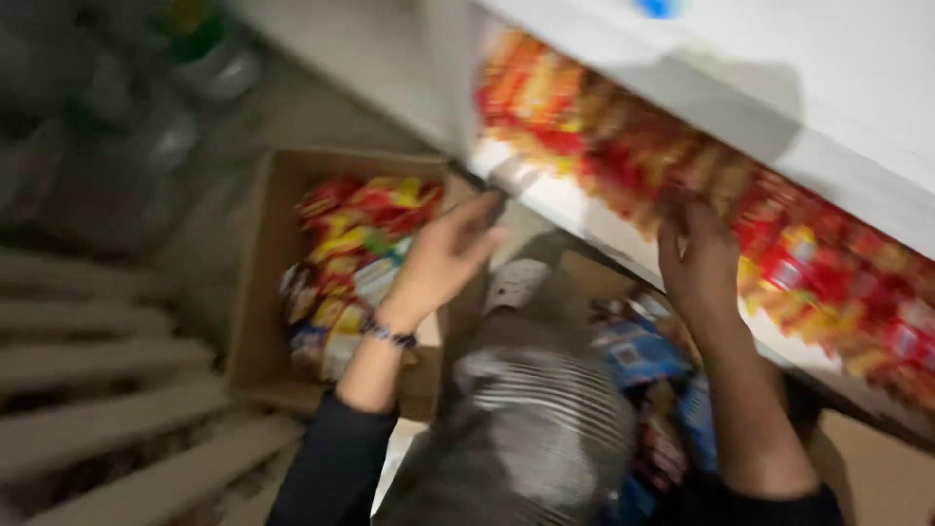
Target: Taking packets of instant noodles from boxes and placing them onto grocery store shelves.
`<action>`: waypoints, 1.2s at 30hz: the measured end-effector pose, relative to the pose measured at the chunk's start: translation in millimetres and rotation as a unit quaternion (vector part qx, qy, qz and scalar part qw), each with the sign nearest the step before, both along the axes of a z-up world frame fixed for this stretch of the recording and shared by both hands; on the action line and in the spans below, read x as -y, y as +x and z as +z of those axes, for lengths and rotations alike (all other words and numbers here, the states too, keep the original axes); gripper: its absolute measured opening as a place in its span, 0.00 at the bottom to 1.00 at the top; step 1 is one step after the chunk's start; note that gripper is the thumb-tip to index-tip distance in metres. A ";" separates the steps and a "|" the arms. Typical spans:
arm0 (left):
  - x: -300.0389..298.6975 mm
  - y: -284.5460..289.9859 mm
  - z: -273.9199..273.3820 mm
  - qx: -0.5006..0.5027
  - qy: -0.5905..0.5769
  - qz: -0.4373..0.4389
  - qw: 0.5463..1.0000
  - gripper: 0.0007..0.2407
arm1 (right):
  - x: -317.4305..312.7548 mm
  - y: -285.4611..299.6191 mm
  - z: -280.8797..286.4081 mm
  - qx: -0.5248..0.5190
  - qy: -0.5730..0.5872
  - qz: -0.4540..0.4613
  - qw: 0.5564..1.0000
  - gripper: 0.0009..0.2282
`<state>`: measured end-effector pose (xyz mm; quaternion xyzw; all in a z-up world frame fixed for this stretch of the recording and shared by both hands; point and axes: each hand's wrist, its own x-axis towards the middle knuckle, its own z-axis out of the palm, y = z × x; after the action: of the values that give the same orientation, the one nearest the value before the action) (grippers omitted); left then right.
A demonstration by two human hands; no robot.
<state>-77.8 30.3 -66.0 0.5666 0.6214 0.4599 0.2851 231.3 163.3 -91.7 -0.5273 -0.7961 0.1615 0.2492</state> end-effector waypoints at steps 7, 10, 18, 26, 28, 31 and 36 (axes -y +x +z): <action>123.2 -97.8 -105.3 0.197 -0.019 0.313 0.929 0.15 | 49.5 -189.1 80.9 0.014 -0.054 0.431 0.901 0.15; 138.1 -95.7 -147.0 0.392 0.020 0.397 0.829 0.15 | 50.0 -265.0 53.3 0.184 -0.128 0.469 0.854 0.12; 152.4 -59.9 -292.3 0.566 0.005 0.448 0.693 0.10 | 99.7 -352.7 -153.5 -0.022 -0.254 0.271 0.928 0.18; 78.1 -75.5 -291.0 0.365 -0.006 0.515 0.776 0.09 | 78.8 -312.6 -270.9 -0.219 -0.502 0.003 0.837 0.24; 48.1 -87.1 -254.2 0.262 -0.022 0.520 0.813 0.12 | 74.1 -327.0 -218.0 -0.280 -0.513 -0.063 0.809 0.28; 8.6 -109.0 -210.9 0.140 0.020 0.463 0.875 0.17 | 64.0 -336.9 -197.3 -0.247 -0.277 0.029 0.928 0.37; -28.5 -140.3 -172.9 -0.120 -0.105 0.354 0.921 0.29 | 40.0 -322.5 -256.9 -0.150 -0.246 0.202 0.936 0.40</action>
<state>-218.1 58.8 -238.9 0.3268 0.8561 0.3913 0.0850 -91.2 123.3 -348.7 -0.3695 -0.7746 0.4765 0.1908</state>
